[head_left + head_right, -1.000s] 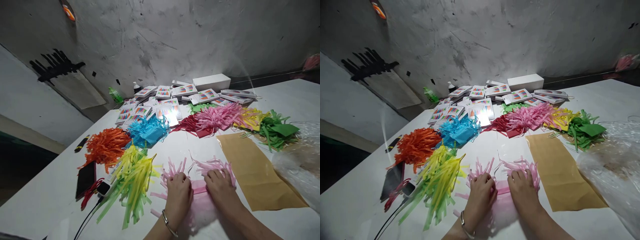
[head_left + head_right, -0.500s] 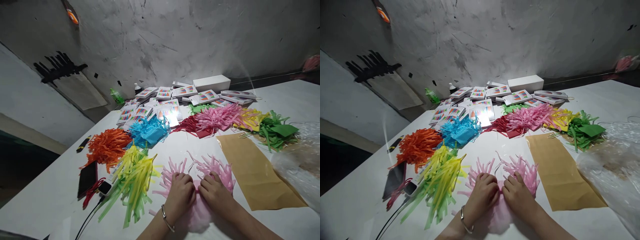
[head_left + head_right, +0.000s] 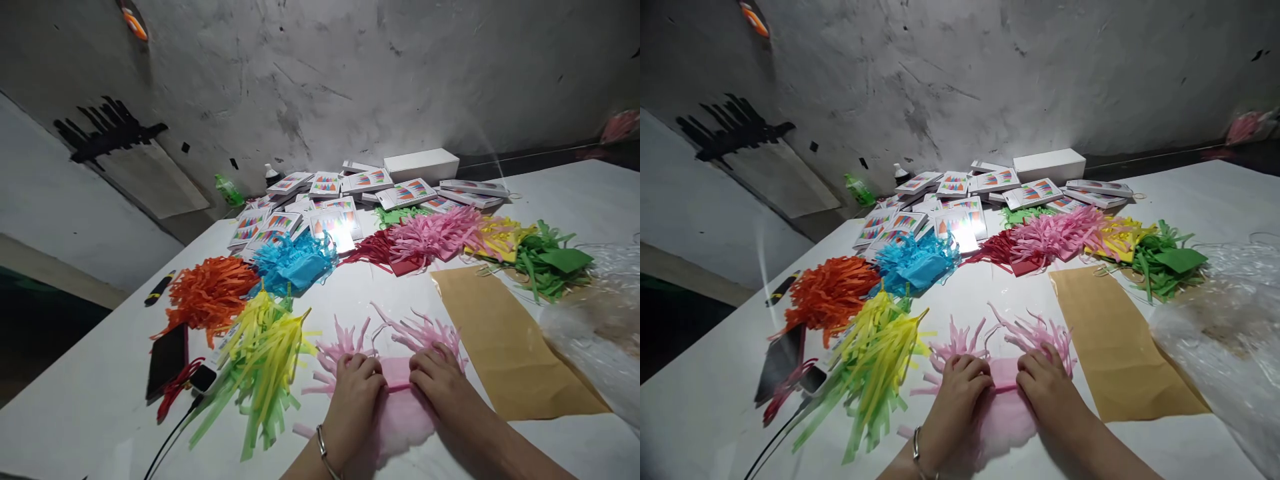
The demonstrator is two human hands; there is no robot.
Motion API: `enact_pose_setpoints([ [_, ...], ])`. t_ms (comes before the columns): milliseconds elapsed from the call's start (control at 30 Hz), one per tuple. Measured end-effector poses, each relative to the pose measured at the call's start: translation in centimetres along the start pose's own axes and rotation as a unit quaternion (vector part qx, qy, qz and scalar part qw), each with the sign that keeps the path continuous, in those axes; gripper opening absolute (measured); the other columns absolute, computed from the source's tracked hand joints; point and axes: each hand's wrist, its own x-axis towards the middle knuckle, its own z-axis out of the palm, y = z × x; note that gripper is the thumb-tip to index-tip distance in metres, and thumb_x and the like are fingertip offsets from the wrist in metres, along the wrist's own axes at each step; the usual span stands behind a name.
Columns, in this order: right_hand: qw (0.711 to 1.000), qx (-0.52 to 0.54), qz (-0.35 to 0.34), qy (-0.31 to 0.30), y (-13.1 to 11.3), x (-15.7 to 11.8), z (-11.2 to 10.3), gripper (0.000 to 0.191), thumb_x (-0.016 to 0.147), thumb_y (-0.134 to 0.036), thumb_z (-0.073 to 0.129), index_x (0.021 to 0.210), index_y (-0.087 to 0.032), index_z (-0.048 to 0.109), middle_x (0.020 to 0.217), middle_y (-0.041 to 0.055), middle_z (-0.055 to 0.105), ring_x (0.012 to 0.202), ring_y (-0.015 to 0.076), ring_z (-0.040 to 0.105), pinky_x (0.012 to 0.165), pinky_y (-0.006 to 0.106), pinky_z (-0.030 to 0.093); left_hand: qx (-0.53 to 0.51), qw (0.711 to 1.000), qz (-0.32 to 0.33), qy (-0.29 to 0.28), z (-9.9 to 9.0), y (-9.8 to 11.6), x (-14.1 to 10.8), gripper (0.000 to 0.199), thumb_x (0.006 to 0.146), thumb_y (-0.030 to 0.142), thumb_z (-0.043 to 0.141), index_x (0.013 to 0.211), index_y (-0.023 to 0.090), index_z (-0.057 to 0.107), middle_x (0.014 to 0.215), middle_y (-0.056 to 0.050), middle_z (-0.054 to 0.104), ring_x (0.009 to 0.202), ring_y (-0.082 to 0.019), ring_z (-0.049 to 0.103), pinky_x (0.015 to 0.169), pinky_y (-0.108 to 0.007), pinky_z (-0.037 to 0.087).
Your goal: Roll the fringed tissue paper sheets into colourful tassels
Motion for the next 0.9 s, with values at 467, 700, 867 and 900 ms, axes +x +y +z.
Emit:
enact_pose_setpoints([
  [467,0.999,-0.007,0.015,0.046,-0.9,0.0,1.8,0.019,0.082,-0.008,0.059,0.077,-0.026,0.059,0.082,-0.0052,0.067,0.087,0.0182,0.062,0.105,0.048,0.033,0.126,0.987,0.088,-0.050,-0.3,1.2,1.3,0.010,0.087,0.019,0.066,0.078,0.022,0.066,0.094,-0.001,0.067,0.097,-0.022,0.055,0.102,-0.052,0.030],
  [700,0.999,-0.034,-0.014,0.007,-1.0,0.2,2.1,0.018,0.080,-0.007,0.061,0.076,-0.025,0.060,0.078,-0.0027,0.066,0.085,0.0200,0.061,0.108,0.049,0.035,0.135,0.986,0.086,-0.051,-0.2,0.8,2.5,0.013,0.086,0.017,0.068,0.073,0.020,0.065,0.087,0.000,0.067,0.090,-0.020,0.055,0.095,-0.045,0.038],
  [867,0.997,0.042,0.063,0.027,-1.4,1.2,2.1,0.020,0.082,-0.008,0.057,0.072,-0.025,0.061,0.074,-0.0040,0.066,0.078,0.0201,0.063,0.100,0.050,0.041,0.097,0.984,0.150,-0.012,-0.4,1.7,1.6,0.013,0.093,0.020,0.058,0.081,0.019,0.062,0.092,-0.002,0.066,0.089,-0.020,0.055,0.086,-0.038,0.043],
  [900,0.995,0.052,0.084,0.035,-1.3,1.4,1.9,0.019,0.084,-0.011,0.055,0.074,-0.026,0.062,0.075,-0.0038,0.067,0.079,0.0207,0.064,0.098,0.050,0.042,0.089,0.982,0.167,-0.026,-0.2,1.8,1.2,0.012,0.093,0.021,0.058,0.082,0.019,0.061,0.092,-0.002,0.067,0.088,-0.020,0.056,0.083,-0.036,0.045],
])
